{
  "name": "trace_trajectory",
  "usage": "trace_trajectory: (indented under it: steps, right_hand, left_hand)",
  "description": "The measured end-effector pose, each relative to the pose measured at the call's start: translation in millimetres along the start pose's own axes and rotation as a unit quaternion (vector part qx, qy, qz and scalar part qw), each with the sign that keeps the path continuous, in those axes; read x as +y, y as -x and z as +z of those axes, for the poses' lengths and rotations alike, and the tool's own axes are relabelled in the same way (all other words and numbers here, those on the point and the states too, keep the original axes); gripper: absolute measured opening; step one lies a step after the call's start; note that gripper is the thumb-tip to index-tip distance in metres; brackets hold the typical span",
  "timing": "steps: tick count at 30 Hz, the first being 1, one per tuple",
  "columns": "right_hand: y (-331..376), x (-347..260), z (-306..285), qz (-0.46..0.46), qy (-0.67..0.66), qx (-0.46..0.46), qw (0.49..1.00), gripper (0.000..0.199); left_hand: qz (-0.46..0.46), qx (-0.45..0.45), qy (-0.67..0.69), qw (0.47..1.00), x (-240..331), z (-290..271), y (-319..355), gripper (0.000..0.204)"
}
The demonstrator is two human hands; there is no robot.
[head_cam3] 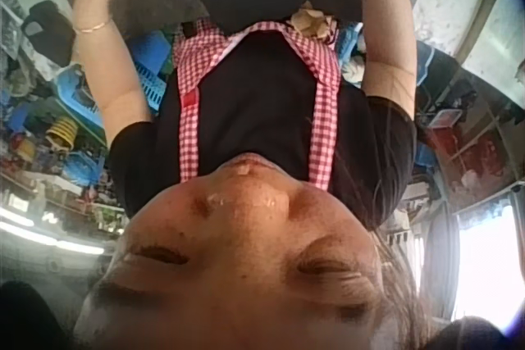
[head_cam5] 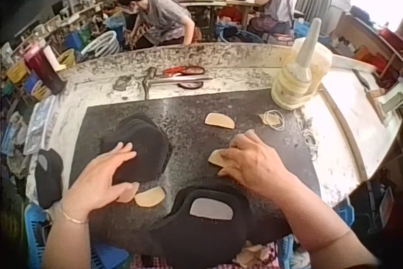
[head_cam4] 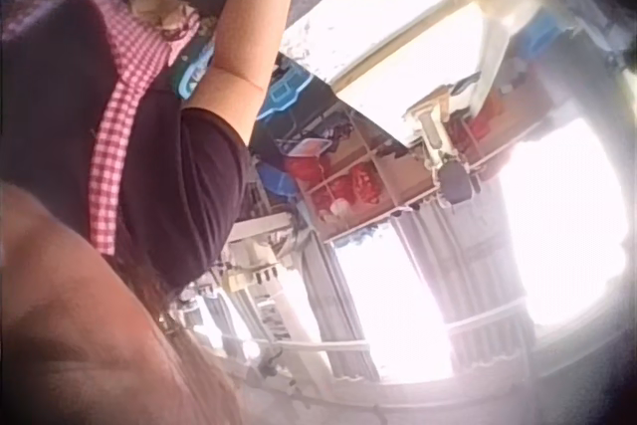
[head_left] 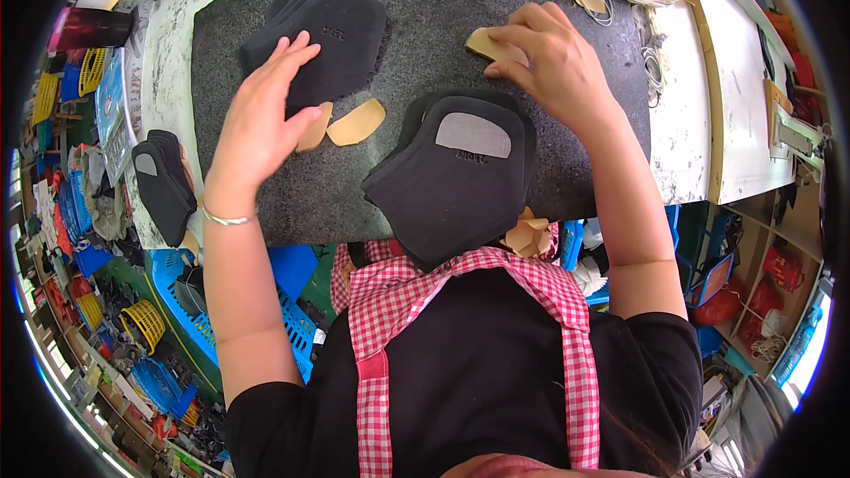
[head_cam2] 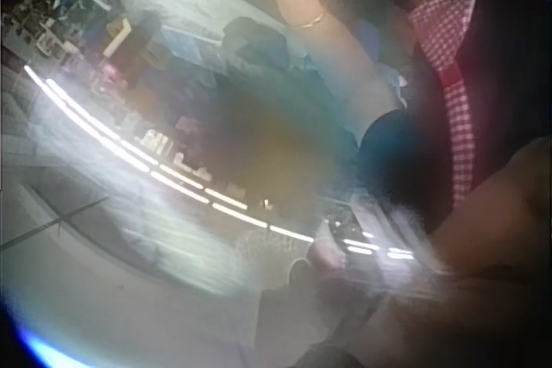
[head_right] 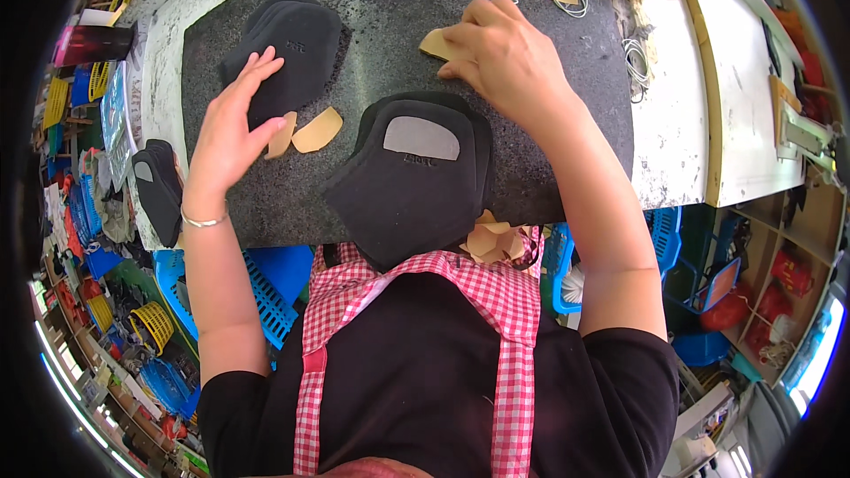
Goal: The person assembles face masks by hand at a workbench. They pick up a black fabric mask and a beige insert, peel the backing off the insert, and press it onto the mask. This process is repeated for multiple units, with the person handling the items one at a time and stacking the finished masks.
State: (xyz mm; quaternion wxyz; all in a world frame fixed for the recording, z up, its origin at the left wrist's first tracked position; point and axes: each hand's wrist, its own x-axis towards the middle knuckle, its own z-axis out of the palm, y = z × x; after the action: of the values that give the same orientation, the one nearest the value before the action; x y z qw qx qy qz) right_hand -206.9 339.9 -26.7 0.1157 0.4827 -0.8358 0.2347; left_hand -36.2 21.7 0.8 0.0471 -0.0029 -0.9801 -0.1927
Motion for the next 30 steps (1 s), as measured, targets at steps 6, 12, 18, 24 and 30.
trace_trajectory:
  steps: [6, 12, 18, 24, 30]
  right_hand:
    - [10.0, 0.0, 10.6, -0.041, 0.096, -0.033, 0.994, 0.017]
    - [10.5, 3.1, -1.5, -0.036, 0.016, -0.008, 0.999, 0.015]
    - [17.7, -8.3, -30.4, 0.017, -0.05, 0.157, 0.986, 0.02]
    - [20.2, -48.7, -44.5, -0.127, -0.099, 0.162, 0.974, 0.029]
    - [24.8, -77.3, -26.3, -0.145, -0.167, 0.146, 0.964, 0.037]
  left_hand:
    - [-0.018, 0.02, 0.103, 0.994, -4.8, -9.8, -1.9, 0.026]
    - [-0.025, 0.13, 0.089, 0.987, 18.1, -5.9, 3.7, 0.021]
    - [0.281, 0.171, -0.086, 0.94, 132.0, -2.4, 45.4, 0.028]
    - [0.024, -0.145, 0.289, 0.946, 146.4, 6.8, 42.5, 0.033]
    - [-0.13, -0.098, 0.629, 0.76, 128.6, 30.7, 25.8, 0.023]
